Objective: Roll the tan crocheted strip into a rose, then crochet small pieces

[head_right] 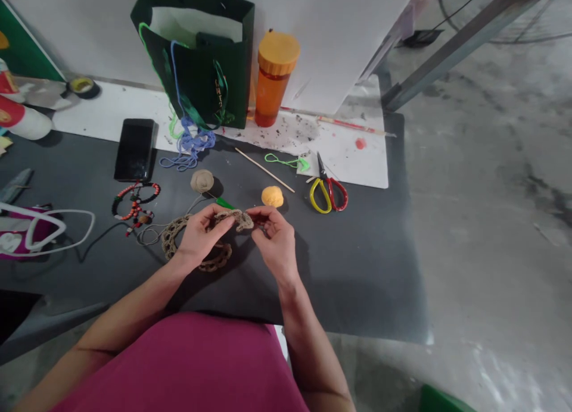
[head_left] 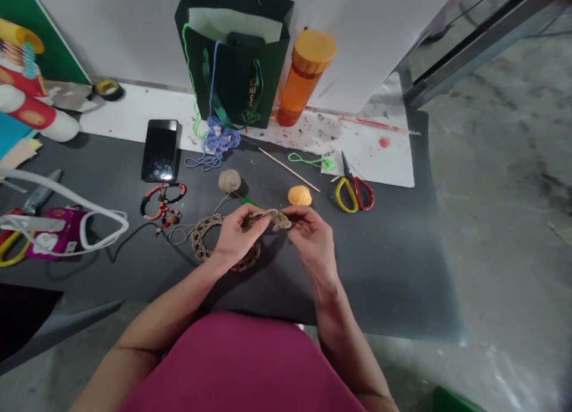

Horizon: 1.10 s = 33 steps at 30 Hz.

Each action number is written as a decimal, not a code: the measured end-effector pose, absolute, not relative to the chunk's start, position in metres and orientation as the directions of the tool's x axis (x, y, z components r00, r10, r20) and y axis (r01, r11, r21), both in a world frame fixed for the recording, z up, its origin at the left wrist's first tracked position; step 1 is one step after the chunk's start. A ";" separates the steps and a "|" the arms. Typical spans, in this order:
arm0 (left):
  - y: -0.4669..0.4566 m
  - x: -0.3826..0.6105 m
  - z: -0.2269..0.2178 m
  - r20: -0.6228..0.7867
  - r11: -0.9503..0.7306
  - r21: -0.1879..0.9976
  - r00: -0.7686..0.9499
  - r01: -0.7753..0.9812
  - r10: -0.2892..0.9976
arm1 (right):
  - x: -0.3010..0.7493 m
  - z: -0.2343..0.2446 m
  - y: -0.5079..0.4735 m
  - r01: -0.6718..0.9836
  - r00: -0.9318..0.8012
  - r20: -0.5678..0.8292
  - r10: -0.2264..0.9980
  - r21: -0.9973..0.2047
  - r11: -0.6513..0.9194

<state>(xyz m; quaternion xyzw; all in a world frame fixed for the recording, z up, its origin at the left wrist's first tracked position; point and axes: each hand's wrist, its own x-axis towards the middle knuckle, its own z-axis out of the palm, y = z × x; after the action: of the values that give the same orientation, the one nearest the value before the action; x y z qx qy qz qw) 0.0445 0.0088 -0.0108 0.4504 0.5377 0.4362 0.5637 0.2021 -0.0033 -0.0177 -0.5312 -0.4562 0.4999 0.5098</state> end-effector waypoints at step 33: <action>0.007 0.052 -0.007 -0.329 0.340 0.931 0.099 -0.133 0.939 | 0.196 -0.020 -0.006 -0.114 0.216 -0.102 0.971 -0.990 -0.079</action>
<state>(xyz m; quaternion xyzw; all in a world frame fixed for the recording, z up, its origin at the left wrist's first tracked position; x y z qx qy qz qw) 0.0519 0.0072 -0.0069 0.3874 0.5201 0.4242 0.6321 0.1956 -0.0060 -0.0195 -0.5479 -0.3911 0.4891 0.5547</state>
